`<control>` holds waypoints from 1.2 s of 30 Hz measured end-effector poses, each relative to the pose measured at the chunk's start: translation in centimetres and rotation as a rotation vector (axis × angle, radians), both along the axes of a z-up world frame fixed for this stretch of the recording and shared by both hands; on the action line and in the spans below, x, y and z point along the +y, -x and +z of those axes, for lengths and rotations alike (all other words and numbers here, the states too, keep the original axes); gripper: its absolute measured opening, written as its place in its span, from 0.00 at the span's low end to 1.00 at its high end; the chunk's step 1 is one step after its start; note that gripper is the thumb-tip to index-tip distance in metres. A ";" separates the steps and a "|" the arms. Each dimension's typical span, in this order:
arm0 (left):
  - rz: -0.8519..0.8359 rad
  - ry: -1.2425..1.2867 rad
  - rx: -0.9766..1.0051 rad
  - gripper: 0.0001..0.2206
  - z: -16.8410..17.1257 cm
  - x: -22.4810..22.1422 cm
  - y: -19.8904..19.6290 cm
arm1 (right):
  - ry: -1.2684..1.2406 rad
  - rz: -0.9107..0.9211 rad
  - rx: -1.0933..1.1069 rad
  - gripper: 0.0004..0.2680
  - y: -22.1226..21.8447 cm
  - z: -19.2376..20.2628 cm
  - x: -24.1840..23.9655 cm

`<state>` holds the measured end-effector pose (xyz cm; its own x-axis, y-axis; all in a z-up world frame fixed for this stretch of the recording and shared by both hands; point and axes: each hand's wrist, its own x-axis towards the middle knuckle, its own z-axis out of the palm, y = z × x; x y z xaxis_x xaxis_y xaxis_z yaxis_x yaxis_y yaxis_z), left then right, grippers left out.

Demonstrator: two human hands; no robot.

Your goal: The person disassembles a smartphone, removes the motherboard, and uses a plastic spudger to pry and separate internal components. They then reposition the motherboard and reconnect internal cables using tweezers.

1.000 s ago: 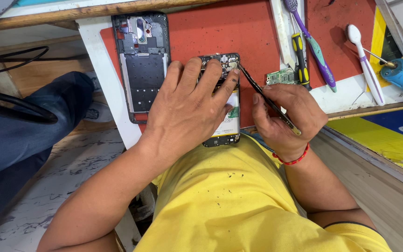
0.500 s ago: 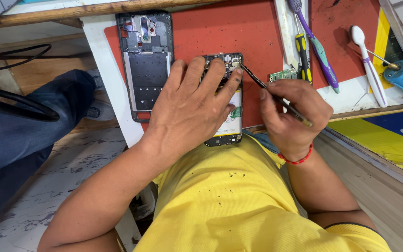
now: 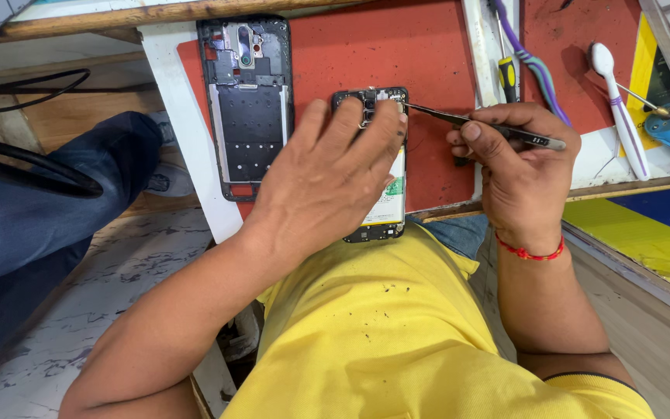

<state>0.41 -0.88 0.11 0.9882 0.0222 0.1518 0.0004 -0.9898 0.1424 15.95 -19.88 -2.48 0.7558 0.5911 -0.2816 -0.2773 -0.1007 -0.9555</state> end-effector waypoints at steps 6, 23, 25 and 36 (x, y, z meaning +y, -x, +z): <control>-0.089 -0.110 0.031 0.16 0.0 -0.1 -0.1 | 0.017 0.004 0.051 0.03 -0.3 0.6 0.3; -0.085 -0.277 0.108 0.21 1.5 -0.7 -0.7 | 0.205 0.219 -1.174 0.05 -0.4 1.4 0.0; -0.028 -0.161 0.052 0.22 1.2 -0.6 -0.4 | 0.112 0.216 -0.993 0.05 -0.2 1.0 0.1; 0.018 -0.019 0.057 0.26 0.4 -0.8 0.1 | 0.091 0.195 -0.925 0.04 0.5 0.2 0.1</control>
<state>0.31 -1.70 0.47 0.9947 0.0377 0.0955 0.0258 -0.9921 0.1225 15.44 -19.76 -2.29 0.5928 0.7355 0.3281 0.6148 -0.1500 -0.7743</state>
